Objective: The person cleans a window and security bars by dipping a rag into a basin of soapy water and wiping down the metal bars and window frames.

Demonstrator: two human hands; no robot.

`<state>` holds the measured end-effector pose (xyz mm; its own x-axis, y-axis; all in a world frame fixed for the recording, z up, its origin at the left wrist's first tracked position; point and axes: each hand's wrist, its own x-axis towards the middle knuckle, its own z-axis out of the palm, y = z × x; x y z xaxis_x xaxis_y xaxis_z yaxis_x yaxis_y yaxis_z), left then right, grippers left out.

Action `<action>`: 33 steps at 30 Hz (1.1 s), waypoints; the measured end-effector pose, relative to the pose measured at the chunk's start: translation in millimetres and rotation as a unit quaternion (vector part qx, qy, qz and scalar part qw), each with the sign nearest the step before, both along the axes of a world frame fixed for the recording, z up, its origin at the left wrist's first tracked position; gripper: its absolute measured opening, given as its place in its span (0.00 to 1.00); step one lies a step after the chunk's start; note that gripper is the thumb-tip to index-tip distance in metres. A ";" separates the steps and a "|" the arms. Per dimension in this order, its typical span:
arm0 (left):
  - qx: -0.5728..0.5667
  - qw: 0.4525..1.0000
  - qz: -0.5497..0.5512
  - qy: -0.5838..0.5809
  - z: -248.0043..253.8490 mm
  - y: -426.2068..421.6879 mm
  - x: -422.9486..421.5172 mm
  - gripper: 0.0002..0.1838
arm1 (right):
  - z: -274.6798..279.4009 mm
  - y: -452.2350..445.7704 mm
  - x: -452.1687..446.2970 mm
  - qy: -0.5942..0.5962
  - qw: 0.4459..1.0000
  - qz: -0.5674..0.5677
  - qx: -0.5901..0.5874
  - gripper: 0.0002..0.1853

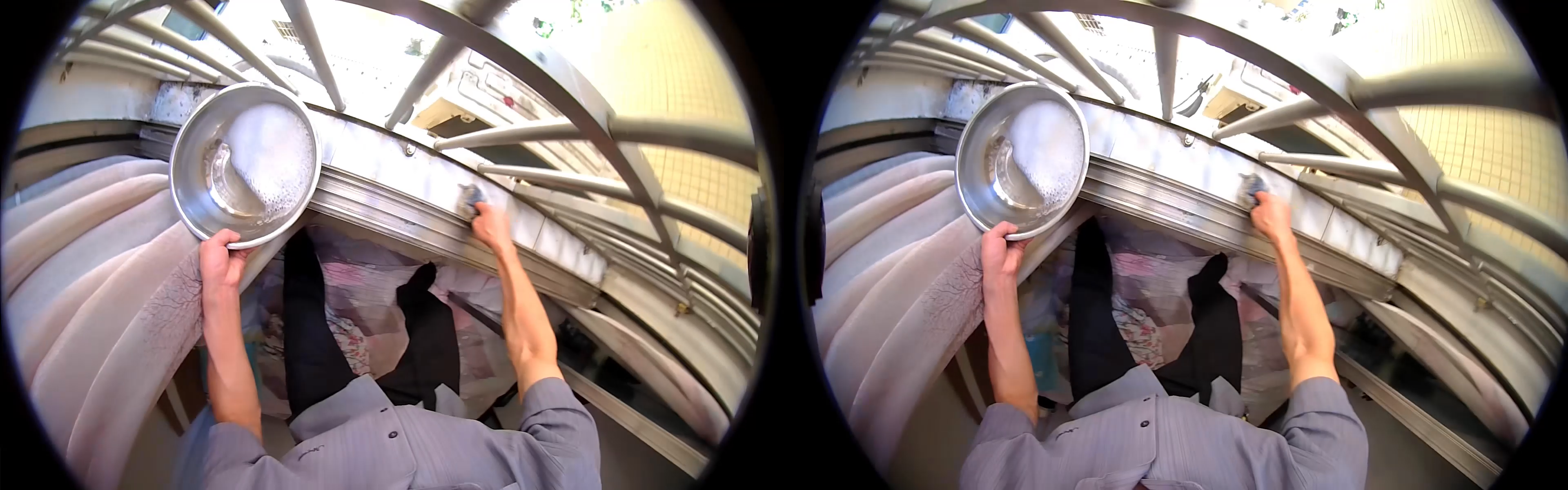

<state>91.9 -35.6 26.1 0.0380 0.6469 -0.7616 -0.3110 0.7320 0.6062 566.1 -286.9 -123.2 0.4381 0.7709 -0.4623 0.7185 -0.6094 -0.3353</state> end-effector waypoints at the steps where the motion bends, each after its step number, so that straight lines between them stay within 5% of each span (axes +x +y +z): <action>1: 0.002 1.000 0.001 -0.004 1.8 3.5 -3.8 0.17 | 6.6 29.6 -20.9 0.010 0.999 0.031 0.002 0.14; 6: 0.021 1.000 -0.003 0.002 8.5 31.0 -35.4 0.20 | 3.5 169.7 -130.1 0.078 0.987 0.100 0.100 0.04; 18: 0.003 0.994 0.098 0.045 5.4 59.6 -135.3 0.28 | 3.4 431.3 -318.6 0.126 0.956 0.239 0.112 0.12; 21: -0.029 0.993 0.105 0.049 4.0 61.3 -153.3 0.29 | 5.4 490.7 -350.5 0.242 0.932 0.134 0.234 0.19; 24: -0.017 0.994 0.108 0.030 11.3 65.2 -155.5 0.28 | 31.5 518.2 -356.7 0.183 0.914 0.134 0.335 0.15; 26: -0.015 0.992 0.122 0.029 10.3 66.3 -159.5 0.27 | 47.2 504.8 -341.6 0.094 0.938 0.178 0.281 0.22; 30: -0.020 0.993 0.114 0.001 11.0 71.2 -166.8 0.26 | -16.5 458.9 -329.3 -0.113 0.922 0.278 0.243 0.28; 33: -0.039 0.994 0.105 0.009 12.3 78.5 -173.4 0.24 | -16.9 491.0 -348.5 0.114 0.939 0.238 0.219 0.20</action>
<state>-81.4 42.9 38.4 -0.1053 0.5786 -0.8088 -0.4520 0.6966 0.5571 217.6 204.1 -140.1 -0.0770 0.9926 -0.0939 0.7540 -0.0036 -0.6568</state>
